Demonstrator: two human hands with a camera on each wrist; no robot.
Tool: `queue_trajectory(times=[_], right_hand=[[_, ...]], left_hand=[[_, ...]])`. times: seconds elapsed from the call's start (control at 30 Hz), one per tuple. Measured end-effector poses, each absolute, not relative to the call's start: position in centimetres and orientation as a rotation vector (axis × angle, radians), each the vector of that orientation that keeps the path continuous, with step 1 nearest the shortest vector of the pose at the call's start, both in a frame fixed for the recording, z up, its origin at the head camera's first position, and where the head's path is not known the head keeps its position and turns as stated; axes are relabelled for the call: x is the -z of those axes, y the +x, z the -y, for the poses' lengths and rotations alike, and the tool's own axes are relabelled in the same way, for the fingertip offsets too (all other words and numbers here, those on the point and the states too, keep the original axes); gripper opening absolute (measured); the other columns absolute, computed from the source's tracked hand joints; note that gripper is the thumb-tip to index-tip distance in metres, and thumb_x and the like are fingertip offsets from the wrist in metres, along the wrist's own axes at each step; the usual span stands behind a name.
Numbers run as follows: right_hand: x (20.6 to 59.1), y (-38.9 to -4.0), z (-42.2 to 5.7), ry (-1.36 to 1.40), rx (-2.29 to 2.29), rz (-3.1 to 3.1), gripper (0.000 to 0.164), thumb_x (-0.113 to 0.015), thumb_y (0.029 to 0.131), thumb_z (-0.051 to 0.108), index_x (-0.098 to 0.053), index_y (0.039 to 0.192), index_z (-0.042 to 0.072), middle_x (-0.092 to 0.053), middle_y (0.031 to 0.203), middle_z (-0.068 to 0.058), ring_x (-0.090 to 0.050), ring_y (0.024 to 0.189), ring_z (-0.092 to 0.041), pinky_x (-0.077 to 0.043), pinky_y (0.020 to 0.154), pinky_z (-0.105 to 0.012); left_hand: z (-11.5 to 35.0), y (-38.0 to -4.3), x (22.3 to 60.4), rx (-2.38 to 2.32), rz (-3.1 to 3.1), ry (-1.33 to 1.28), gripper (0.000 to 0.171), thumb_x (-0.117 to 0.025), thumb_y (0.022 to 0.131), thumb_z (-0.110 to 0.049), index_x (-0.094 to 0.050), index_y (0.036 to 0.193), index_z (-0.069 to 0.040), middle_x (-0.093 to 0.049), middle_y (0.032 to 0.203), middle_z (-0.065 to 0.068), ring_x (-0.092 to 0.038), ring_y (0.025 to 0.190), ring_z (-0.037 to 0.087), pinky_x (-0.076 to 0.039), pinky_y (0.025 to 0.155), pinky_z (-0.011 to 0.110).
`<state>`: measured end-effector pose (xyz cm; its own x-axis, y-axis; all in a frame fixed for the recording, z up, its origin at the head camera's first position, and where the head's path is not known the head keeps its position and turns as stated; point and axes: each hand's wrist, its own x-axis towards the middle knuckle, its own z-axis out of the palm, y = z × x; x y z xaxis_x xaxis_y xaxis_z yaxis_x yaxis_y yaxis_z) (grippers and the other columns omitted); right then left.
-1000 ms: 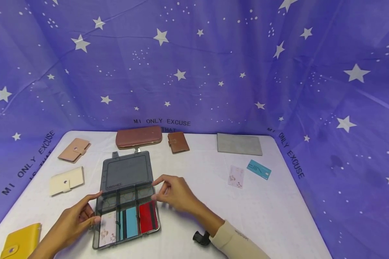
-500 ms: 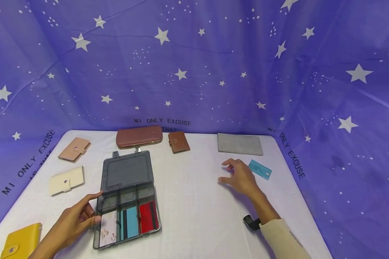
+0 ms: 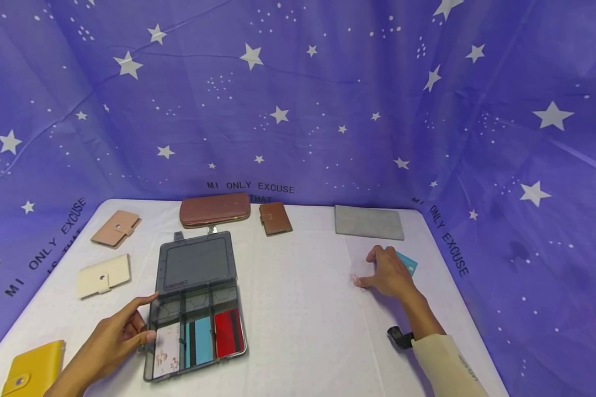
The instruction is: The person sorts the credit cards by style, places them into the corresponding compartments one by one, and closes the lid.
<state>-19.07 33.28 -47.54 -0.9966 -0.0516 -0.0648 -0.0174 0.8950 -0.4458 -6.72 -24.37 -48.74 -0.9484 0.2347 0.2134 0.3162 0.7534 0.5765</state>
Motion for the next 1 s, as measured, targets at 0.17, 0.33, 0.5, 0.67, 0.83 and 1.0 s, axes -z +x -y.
queue_trajectory(times=[0.17, 0.33, 0.5, 0.67, 0.83, 1.0], right_hand=[[47.8, -18.9, -31.0, -0.214, 0.98, -2.908, 0.051, -0.088, 0.075, 0.018, -0.054, 0.112, 0.01, -0.053, 0.09, -0.01, -0.05, 0.073, -0.018, -0.043, 0.058, -0.028], [47.2, -18.2, -27.2, -0.335, 1.266, -2.729, 0.034, -0.082, 0.081, 0.01, -0.062, 0.108, 0.013, -0.055, 0.086, -0.01, -0.053, 0.061, -0.016, -0.048, 0.049, -0.027], [46.4, -16.9, -22.5, -0.386, 1.459, -2.471, 0.025, -0.078, 0.085, 0.007, -0.065, 0.106, 0.013, -0.06, 0.088, -0.011, -0.063, 0.06, -0.023, -0.055, 0.05, -0.035], [45.9, -15.5, -17.6, -0.518, 1.601, -2.269, 0.023, -0.075, 0.087, 0.005, -0.066, 0.108, 0.008, -0.062, 0.087, -0.016, -0.066, 0.06, -0.033, -0.055, 0.051, -0.043], [45.5, -14.2, -12.5, -0.581, 1.691, -2.074, 0.023, -0.075, 0.087, 0.005, -0.066, 0.109, 0.005, -0.064, 0.087, -0.016, -0.067, 0.06, -0.034, -0.056, 0.051, -0.037], [45.5, -13.3, -7.7, -0.662, 1.684, -1.967, 0.022, -0.075, 0.088, 0.007, -0.068, 0.109, 0.009, -0.068, 0.087, -0.009, -0.068, 0.06, -0.023, -0.057, 0.052, -0.037]], left_hand=[[24.4, -6.7, 48.8, 0.97, 2.83, -0.437, 0.07, -0.082, 0.08, -0.024, -0.051, 0.143, -0.018, -0.05, 0.076, -0.015, -0.045, 0.062, -0.006, -0.042, 0.055, 0.021], [24.5, -6.8, 48.8, 0.984, 2.837, -0.433, 0.07, -0.081, 0.08, -0.025, -0.051, 0.143, -0.019, -0.05, 0.076, -0.015, -0.045, 0.062, -0.005, -0.042, 0.055, 0.021], [24.5, -6.7, 48.8, 0.985, 2.845, -0.424, 0.07, -0.081, 0.08, -0.024, -0.051, 0.143, -0.019, -0.051, 0.076, -0.015, -0.046, 0.061, -0.005, -0.043, 0.056, 0.021], [24.4, -6.9, 48.6, 1.005, 2.89, -0.391, 0.071, -0.08, 0.081, -0.027, -0.049, 0.145, -0.02, -0.052, 0.077, -0.013, -0.047, 0.061, -0.004, -0.044, 0.057, 0.021], [24.4, -6.9, 48.5, 1.004, 2.912, -0.367, 0.071, -0.08, 0.082, -0.028, -0.049, 0.145, -0.021, -0.053, 0.077, -0.013, -0.047, 0.062, -0.004, -0.043, 0.057, 0.021], [24.3, -6.8, 48.5, 0.988, 2.904, -0.366, 0.071, -0.081, 0.081, -0.027, -0.049, 0.145, -0.02, -0.052, 0.077, -0.013, -0.046, 0.062, -0.004, -0.043, 0.056, 0.021]])
